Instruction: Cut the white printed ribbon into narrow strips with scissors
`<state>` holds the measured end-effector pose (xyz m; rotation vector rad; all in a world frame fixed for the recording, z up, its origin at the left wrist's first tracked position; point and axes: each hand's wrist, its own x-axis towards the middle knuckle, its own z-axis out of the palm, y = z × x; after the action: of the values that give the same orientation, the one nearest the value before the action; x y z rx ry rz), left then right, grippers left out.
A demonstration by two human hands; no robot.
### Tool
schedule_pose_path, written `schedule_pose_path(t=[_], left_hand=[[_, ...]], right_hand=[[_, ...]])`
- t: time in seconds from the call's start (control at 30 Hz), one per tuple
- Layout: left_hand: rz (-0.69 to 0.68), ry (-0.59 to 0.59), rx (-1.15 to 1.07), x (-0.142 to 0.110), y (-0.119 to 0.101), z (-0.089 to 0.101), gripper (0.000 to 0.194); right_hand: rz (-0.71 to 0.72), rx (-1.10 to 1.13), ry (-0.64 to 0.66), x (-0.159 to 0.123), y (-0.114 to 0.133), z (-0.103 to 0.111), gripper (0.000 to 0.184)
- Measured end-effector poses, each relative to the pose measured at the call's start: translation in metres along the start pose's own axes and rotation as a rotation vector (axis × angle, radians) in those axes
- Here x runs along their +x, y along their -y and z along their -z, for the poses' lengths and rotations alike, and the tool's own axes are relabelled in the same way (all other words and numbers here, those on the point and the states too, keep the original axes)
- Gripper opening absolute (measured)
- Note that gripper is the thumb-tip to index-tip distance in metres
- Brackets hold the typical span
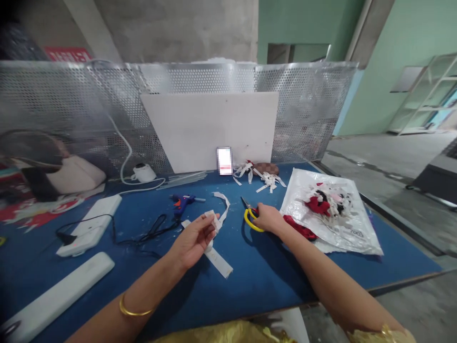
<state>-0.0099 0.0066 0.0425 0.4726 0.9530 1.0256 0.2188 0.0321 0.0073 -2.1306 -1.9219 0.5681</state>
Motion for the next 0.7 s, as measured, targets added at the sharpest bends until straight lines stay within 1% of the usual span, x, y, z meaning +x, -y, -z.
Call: schedule_pose_path(t=[0.1,0.17,0.2,0.27,0.3,0.33,0.4,0.47,0.6,0.7], left_hand=[[0.012,-0.030,-0.023,0.007,0.000,0.008,0.007],[0.033,-0.079,-0.084,0.010,-0.001,0.012,0.006],[0.048,-0.104,-0.113,0.011,0.000,0.013,0.007],[0.075,-0.126,-0.152,0.012,0.005,0.015,0.011],[0.086,-0.118,-0.158,0.012,0.008,0.015,0.012],[0.095,-0.100,-0.157,0.011,0.012,0.016,0.011],[0.108,-0.064,-0.146,0.009,0.020,0.016,0.010],[0.108,-0.059,-0.117,0.007,0.025,0.015,0.009],[0.102,-0.058,-0.043,0.006,0.030,0.013,0.009],[0.113,-0.046,0.004,0.006,0.034,0.013,0.008]], right_hand=[[0.047,0.191,0.038,-0.006,0.001,0.005,0.040],[0.106,0.379,0.063,-0.015,0.006,0.008,0.043],[0.144,0.518,0.076,-0.020,0.010,0.009,0.045],[0.217,1.026,0.132,-0.030,0.021,0.009,0.047],[0.214,1.192,0.175,-0.035,0.026,0.007,0.047],[0.191,1.304,0.184,-0.039,0.031,0.004,0.049],[0.112,1.372,0.175,-0.043,0.039,-0.004,0.058],[0.049,1.360,0.182,-0.045,0.043,-0.011,0.063],[0.002,1.334,0.257,-0.046,0.043,-0.018,0.061],[-0.021,1.302,0.263,-0.047,0.044,-0.020,0.065]])
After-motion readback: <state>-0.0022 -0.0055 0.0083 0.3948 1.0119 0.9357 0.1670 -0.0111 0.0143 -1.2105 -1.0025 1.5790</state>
